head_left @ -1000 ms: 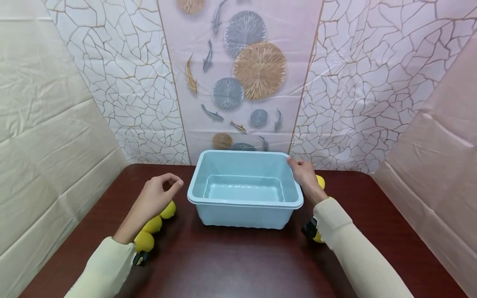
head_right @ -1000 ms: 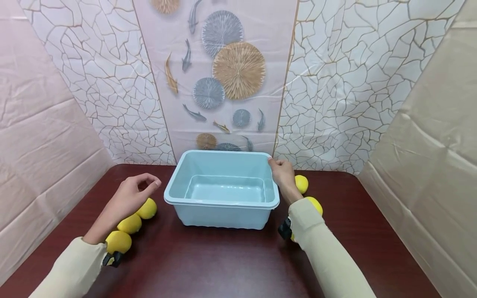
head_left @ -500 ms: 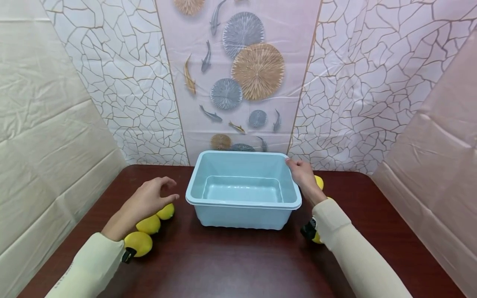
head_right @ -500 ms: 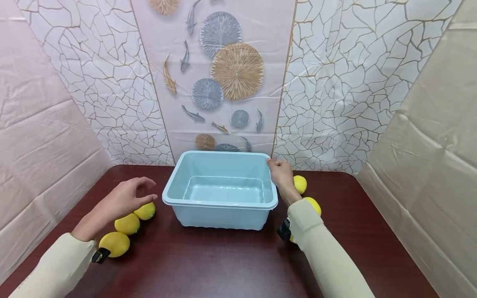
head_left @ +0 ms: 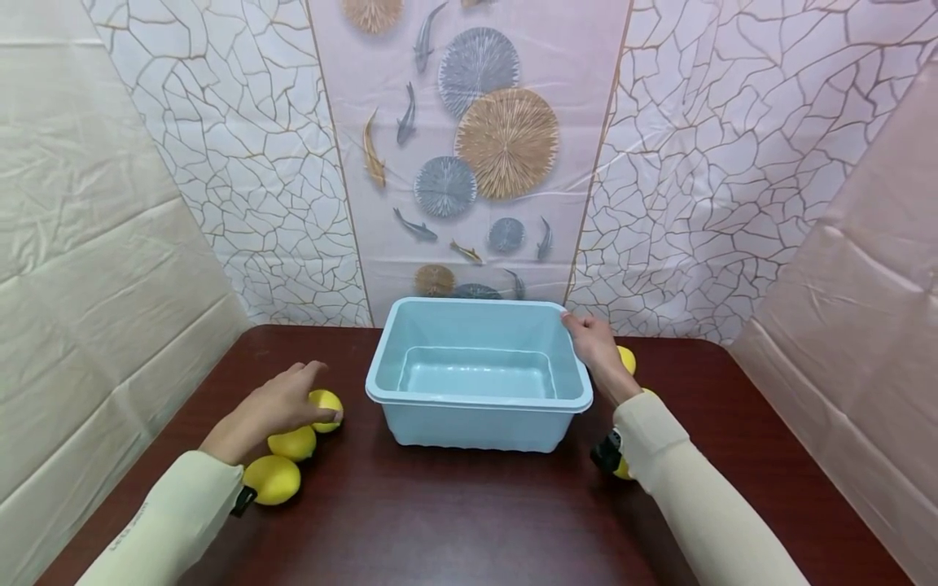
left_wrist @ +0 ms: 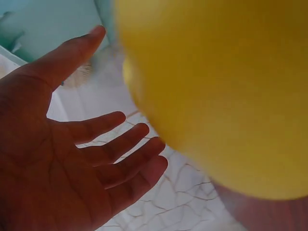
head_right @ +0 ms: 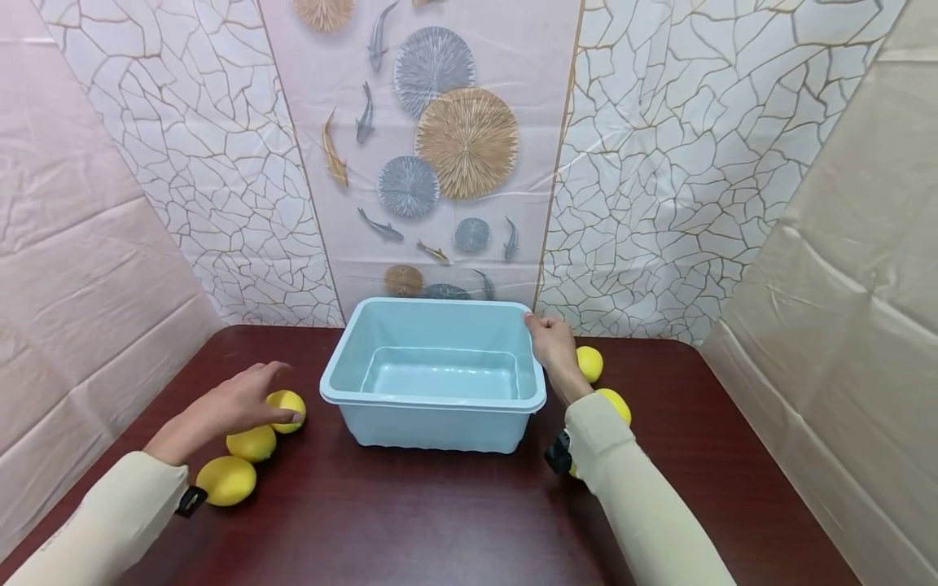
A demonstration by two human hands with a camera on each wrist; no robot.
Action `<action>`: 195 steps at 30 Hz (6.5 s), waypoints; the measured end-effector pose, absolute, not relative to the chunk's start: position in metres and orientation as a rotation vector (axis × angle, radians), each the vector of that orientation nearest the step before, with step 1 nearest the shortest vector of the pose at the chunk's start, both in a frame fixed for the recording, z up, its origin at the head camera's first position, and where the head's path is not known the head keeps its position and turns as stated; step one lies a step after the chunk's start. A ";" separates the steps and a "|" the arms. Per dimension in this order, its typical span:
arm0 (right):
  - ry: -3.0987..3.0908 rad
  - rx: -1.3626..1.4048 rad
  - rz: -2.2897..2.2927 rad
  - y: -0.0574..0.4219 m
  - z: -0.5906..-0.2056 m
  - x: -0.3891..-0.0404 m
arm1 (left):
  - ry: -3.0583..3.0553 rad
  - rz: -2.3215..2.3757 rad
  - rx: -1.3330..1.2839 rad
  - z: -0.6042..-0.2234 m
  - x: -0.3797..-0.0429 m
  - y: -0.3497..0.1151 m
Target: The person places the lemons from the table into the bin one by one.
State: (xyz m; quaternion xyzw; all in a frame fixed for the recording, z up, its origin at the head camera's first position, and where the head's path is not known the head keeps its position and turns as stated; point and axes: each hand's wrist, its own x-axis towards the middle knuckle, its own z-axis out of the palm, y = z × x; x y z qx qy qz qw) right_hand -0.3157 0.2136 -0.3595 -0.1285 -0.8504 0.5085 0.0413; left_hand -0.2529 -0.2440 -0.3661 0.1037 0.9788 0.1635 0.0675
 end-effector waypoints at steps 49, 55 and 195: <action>-2.573 -0.434 1.638 0.215 -0.361 -0.315 | 2.924 0.539 0.263 -0.404 -0.268 -0.244; -2.581 -0.430 1.625 0.216 -0.361 -0.315 | 2.989 0.560 0.299 -0.403 -0.269 -0.245; -2.656 -0.414 1.604 0.219 -0.360 -0.314 | 3.054 0.957 0.820 -0.326 -0.285 -0.155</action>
